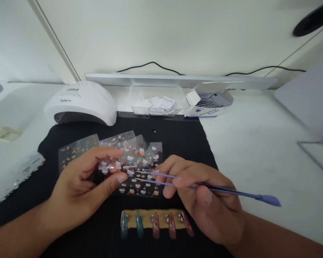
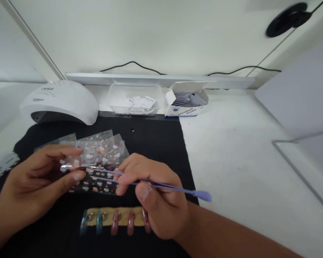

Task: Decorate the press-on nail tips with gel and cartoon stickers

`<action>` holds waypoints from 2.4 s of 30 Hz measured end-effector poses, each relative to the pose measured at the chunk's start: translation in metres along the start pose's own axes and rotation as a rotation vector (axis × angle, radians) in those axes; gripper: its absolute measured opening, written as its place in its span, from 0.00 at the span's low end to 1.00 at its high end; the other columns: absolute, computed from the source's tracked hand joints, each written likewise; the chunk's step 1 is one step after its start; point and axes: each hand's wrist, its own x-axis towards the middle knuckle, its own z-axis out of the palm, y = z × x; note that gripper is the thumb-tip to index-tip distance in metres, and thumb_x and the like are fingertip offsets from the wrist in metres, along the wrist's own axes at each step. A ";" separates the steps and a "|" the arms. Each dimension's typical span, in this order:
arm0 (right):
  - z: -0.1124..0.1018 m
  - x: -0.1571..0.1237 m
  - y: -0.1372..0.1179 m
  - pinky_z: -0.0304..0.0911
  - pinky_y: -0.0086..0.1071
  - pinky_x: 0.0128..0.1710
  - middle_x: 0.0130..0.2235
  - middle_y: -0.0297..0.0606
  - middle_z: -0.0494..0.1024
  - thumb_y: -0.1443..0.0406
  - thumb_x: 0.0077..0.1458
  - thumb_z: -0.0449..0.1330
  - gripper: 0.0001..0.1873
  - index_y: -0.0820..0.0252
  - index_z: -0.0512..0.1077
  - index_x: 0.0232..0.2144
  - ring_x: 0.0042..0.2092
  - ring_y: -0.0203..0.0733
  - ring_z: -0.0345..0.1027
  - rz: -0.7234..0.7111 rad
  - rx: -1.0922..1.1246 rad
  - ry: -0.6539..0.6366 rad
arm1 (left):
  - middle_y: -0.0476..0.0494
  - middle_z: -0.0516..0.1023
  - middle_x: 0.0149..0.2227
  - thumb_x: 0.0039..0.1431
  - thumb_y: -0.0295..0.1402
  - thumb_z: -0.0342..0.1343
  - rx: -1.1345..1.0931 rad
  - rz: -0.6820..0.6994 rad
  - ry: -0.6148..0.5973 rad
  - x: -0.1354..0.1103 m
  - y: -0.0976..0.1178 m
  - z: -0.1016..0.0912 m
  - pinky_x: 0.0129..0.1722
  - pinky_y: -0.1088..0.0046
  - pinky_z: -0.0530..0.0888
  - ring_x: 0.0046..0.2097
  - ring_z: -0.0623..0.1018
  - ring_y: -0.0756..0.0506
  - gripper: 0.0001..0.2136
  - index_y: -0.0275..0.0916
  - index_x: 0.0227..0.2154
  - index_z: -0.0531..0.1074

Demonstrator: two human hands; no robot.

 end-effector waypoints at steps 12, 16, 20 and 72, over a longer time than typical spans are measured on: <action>0.000 0.002 0.003 0.67 0.48 0.41 0.33 0.43 0.79 0.62 0.67 0.54 0.14 0.56 0.79 0.46 0.40 0.48 0.71 -0.037 0.010 -0.055 | 0.55 0.79 0.34 0.58 0.27 0.63 -0.195 -0.085 0.029 0.004 -0.004 0.004 0.34 0.88 0.76 0.33 0.79 0.55 0.14 0.47 0.45 0.73; 0.001 0.001 0.005 0.67 0.48 0.43 0.33 0.43 0.79 0.63 0.68 0.53 0.14 0.56 0.79 0.46 0.40 0.48 0.71 -0.065 0.004 -0.049 | 0.55 0.78 0.32 0.57 0.27 0.64 -0.235 -0.098 0.042 0.004 -0.005 0.004 0.32 0.88 0.75 0.31 0.77 0.55 0.14 0.47 0.44 0.73; 0.000 0.001 0.006 0.67 0.48 0.45 0.33 0.42 0.79 0.63 0.68 0.53 0.14 0.55 0.78 0.47 0.41 0.47 0.72 -0.047 0.008 -0.043 | 0.55 0.79 0.35 0.55 0.24 0.64 -0.267 -0.096 0.062 0.005 -0.005 0.004 0.34 0.89 0.75 0.33 0.78 0.55 0.14 0.47 0.43 0.74; 0.004 0.000 0.000 0.70 0.47 0.46 0.31 0.40 0.79 0.61 0.67 0.55 0.13 0.53 0.79 0.44 0.44 0.49 0.74 0.005 0.025 0.007 | 0.49 0.81 0.36 0.47 0.22 0.70 -0.447 -0.100 -0.059 0.005 0.001 0.001 0.38 0.83 0.78 0.37 0.81 0.51 0.20 0.44 0.45 0.79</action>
